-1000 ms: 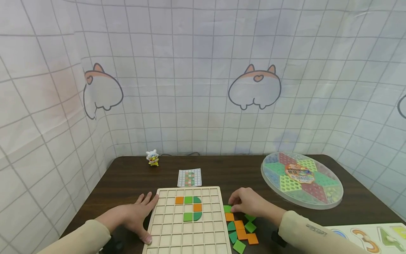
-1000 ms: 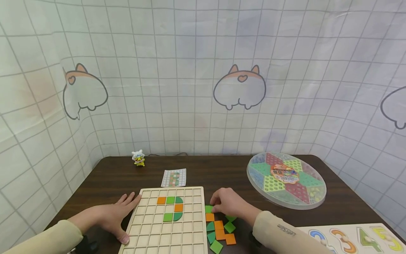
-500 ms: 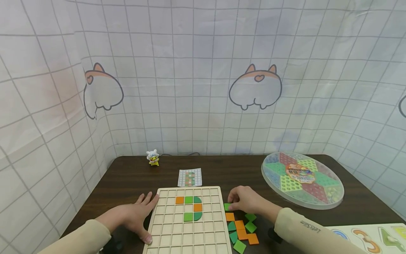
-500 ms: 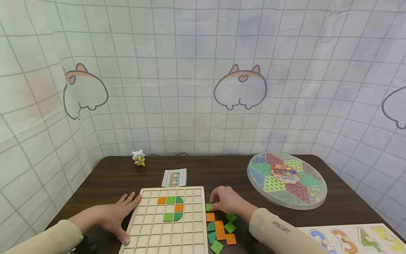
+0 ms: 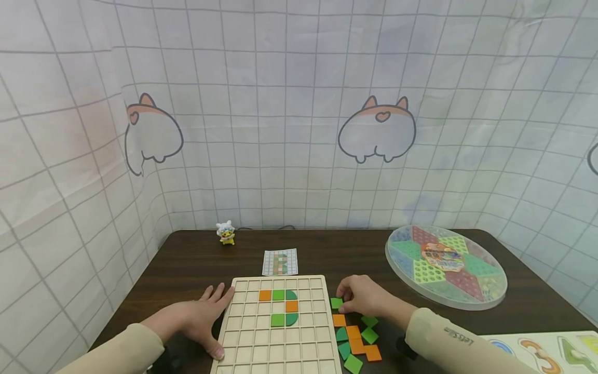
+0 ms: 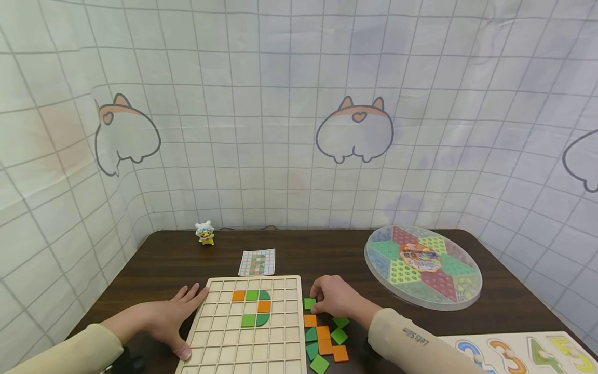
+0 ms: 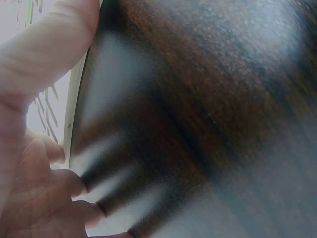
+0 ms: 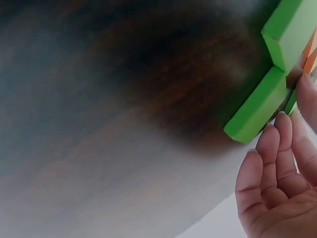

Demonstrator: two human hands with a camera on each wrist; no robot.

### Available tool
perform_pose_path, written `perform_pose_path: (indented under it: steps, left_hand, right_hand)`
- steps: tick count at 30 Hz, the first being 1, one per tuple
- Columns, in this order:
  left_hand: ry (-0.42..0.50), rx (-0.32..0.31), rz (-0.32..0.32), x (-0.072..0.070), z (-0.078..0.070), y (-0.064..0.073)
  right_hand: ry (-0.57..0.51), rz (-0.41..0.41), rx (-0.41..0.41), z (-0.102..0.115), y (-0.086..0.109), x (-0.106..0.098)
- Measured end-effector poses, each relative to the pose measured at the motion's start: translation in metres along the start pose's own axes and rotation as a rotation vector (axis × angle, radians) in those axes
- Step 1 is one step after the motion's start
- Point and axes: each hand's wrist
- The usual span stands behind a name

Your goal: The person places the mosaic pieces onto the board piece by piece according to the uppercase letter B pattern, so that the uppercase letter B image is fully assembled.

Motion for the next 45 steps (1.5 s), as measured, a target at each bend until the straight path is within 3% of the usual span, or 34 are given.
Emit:
perform_pose_path:
  steps: [16, 23, 31, 45]
  left_hand:
    - [-0.003, 0.002, -0.002, 0.0, 0.0, 0.0]
    - [-0.01, 0.001, -0.014, -0.001, -0.003, 0.003]
    - [-0.005, -0.004, -0.011, 0.002, 0.0, 0.0]
    - [-0.007, 0.006, -0.044, 0.0, -0.01, 0.011]
  right_hand:
    - [0.011, -0.081, -0.007, 0.007, -0.001, -0.001]
    - [-0.028, -0.103, -0.047, 0.034, -0.01, 0.007]
    - [-0.071, -0.053, -0.127, 0.064, -0.028, 0.031]
    - [-0.009, -0.03, -0.159, 0.11, -0.052, 0.059]
Point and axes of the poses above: each hand's wrist, its own y-axis away from the middle knuckle, its own x-axis out of the palm, z = x × y, and after that the axes turned 2 degrees about -x, right-handed
